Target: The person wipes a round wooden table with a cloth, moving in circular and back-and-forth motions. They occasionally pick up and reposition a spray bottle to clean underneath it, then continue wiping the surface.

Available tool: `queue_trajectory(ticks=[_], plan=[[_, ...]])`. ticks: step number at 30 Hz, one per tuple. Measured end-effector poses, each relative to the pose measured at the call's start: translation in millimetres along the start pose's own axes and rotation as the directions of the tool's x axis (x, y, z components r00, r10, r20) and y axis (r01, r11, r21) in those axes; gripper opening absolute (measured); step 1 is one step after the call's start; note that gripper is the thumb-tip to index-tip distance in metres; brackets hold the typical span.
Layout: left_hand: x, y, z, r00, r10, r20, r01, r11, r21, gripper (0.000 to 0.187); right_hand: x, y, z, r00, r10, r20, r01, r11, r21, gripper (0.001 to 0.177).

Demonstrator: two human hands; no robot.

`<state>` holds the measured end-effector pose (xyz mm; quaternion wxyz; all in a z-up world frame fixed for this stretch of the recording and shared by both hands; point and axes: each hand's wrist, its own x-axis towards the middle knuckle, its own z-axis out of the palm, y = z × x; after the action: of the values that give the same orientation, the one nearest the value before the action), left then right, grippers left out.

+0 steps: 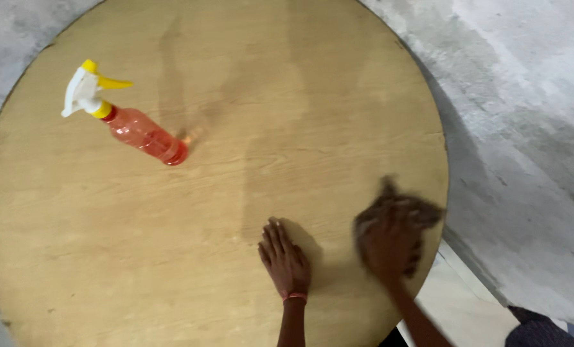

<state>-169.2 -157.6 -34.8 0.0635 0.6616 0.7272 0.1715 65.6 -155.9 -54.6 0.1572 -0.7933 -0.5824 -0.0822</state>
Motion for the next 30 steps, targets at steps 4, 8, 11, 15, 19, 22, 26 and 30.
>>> queue_trajectory(ticks=[4, 8, 11, 15, 19, 22, 26, 30], plan=[[-1, -5, 2, 1.000, 0.019, -0.004, -0.019, 0.999, -0.039, 0.069, -34, -104, -15, 0.917, -0.364, 0.164, 0.334, 0.924, 0.186, 0.056], [-1, -7, 6, 0.999, -0.029, 0.014, 0.029, 0.999, -0.038, 0.058, 7, -125, -12, 0.822, -0.566, 0.062, 0.522, 0.793, 0.314, 0.057], [-3, -6, 5, 1.000, 0.000, -0.016, 0.000, 1.000, -0.016, 0.061, 59, -112, 11, 0.805, -0.593, 0.033, 0.557, 0.774, 0.302, 0.054], [-1, -5, 2, 0.999, 0.012, -0.040, -0.013, 0.999, -0.036, 0.061, 117, -50, 26, 0.875, -0.474, 0.096, 0.461, 0.878, 0.131, 0.053], [-3, -6, 7, 0.998, 0.035, -0.053, -0.036, 0.999, -0.024, 0.061, 113, 25, 19, 0.965, -0.260, 0.020, 0.256, 0.959, 0.118, 0.052], [-3, -10, 9, 0.997, 0.051, -0.066, -0.054, 0.997, -0.046, 0.058, 75, 56, 10, 0.991, -0.108, -0.074, 0.112, 0.992, 0.051, 0.052], [-10, -16, 6, 0.988, 0.070, -0.134, -0.100, 0.968, -0.231, 0.057, 8, 59, -5, 0.992, -0.021, -0.127, 0.028, 0.998, 0.056, 0.057], [-44, -17, 0, 0.984, 0.020, -0.178, -0.073, 0.952, -0.297, 0.056, -66, 29, -27, 0.995, 0.011, -0.095, -0.010, 1.000, 0.006, 0.061]])
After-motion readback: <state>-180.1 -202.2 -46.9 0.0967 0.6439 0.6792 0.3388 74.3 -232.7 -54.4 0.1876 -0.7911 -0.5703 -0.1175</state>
